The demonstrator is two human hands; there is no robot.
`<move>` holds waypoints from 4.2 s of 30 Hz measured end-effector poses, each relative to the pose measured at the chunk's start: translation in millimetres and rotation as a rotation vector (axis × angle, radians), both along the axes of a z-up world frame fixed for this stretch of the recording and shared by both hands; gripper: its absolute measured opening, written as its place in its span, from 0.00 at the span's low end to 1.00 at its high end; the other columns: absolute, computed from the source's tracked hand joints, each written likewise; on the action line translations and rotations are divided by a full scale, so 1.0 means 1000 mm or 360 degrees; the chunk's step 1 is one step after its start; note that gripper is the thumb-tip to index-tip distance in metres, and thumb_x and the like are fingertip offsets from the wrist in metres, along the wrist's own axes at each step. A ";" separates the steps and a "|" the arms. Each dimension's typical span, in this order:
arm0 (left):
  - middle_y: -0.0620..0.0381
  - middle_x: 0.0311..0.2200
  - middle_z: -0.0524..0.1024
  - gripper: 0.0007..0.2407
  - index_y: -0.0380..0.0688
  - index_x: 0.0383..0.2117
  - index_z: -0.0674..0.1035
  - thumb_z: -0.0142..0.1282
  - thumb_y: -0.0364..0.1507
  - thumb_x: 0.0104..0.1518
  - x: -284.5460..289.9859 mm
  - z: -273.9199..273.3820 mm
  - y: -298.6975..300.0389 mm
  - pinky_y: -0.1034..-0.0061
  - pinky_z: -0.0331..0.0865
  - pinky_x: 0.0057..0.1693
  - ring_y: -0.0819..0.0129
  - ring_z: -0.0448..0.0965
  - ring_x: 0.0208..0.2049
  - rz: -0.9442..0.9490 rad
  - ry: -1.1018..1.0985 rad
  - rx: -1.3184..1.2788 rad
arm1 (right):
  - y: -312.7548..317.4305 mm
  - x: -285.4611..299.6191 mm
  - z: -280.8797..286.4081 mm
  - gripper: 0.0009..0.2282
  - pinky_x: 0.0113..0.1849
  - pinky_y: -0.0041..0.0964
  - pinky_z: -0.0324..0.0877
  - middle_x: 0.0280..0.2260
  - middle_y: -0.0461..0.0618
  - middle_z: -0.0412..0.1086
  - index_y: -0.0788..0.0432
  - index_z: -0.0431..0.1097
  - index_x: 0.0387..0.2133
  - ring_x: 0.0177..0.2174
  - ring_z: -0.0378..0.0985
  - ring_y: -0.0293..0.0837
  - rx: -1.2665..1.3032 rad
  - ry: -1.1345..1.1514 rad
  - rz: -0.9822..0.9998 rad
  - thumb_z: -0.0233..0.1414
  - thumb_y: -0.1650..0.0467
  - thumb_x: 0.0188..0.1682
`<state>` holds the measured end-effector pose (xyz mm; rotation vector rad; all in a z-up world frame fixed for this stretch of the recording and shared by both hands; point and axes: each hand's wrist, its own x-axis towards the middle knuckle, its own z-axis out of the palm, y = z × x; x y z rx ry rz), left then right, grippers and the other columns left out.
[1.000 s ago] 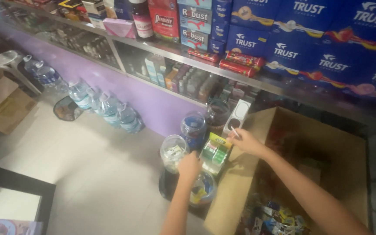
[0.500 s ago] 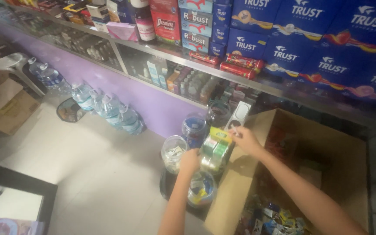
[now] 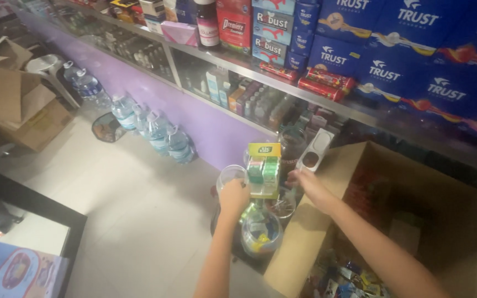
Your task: The recorder is seen organizing various types of small candies and snacks in a box and on a counter in what appears to be a small store.
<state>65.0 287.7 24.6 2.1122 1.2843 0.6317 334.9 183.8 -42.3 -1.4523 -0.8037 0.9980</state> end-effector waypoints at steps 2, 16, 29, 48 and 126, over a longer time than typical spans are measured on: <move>0.37 0.33 0.81 0.12 0.42 0.34 0.85 0.54 0.35 0.53 -0.002 -0.014 0.000 0.52 0.73 0.47 0.41 0.81 0.38 0.0017 -0.0006 0.0047 | -0.003 -0.013 0.008 0.16 0.46 0.38 0.69 0.44 0.49 0.73 0.59 0.69 0.47 0.45 0.77 0.43 -0.0056 0.0013 0.0050 0.44 0.61 0.57; 0.43 0.29 0.82 0.13 0.42 0.30 0.84 0.56 0.39 0.56 0.016 -0.034 -0.055 0.55 0.74 0.43 0.45 0.82 0.34 0.0074 -0.0028 -0.0031 | -0.026 -0.037 0.062 0.24 0.40 0.43 0.75 0.44 0.56 0.71 0.54 0.58 0.62 0.38 0.76 0.46 -0.0424 0.0124 0.0224 0.51 0.67 0.50; 0.51 0.36 0.84 0.14 0.45 0.45 0.82 0.53 0.38 0.60 -0.054 -0.011 -0.090 0.69 0.73 0.48 0.61 0.83 0.39 0.0314 -0.0660 -0.0390 | 0.009 0.025 -0.024 0.24 0.38 0.41 0.72 0.44 0.55 0.69 0.55 0.58 0.60 0.41 0.73 0.46 -0.0601 -0.0348 0.0400 0.52 0.72 0.47; 0.59 0.34 0.74 0.11 0.42 0.44 0.78 0.55 0.27 0.56 -0.058 -0.093 -0.304 0.76 0.69 0.44 0.74 0.73 0.35 0.0534 -0.1216 -0.0726 | 0.005 0.040 -0.073 0.25 0.53 0.48 0.67 0.51 0.67 0.70 0.64 0.61 0.58 0.53 0.72 0.59 -0.0030 -0.1279 0.0467 0.52 0.76 0.44; 0.50 0.44 0.77 0.10 0.33 0.46 0.75 0.55 0.18 0.59 -0.025 -0.016 -0.296 0.73 0.76 0.52 0.65 0.81 0.46 0.0224 -0.1556 -0.1149 | -0.222 0.037 -0.085 0.34 0.52 0.50 0.69 0.55 0.61 0.64 0.66 0.62 0.59 0.52 0.69 0.54 -0.1197 -0.0250 0.0842 0.60 0.59 0.41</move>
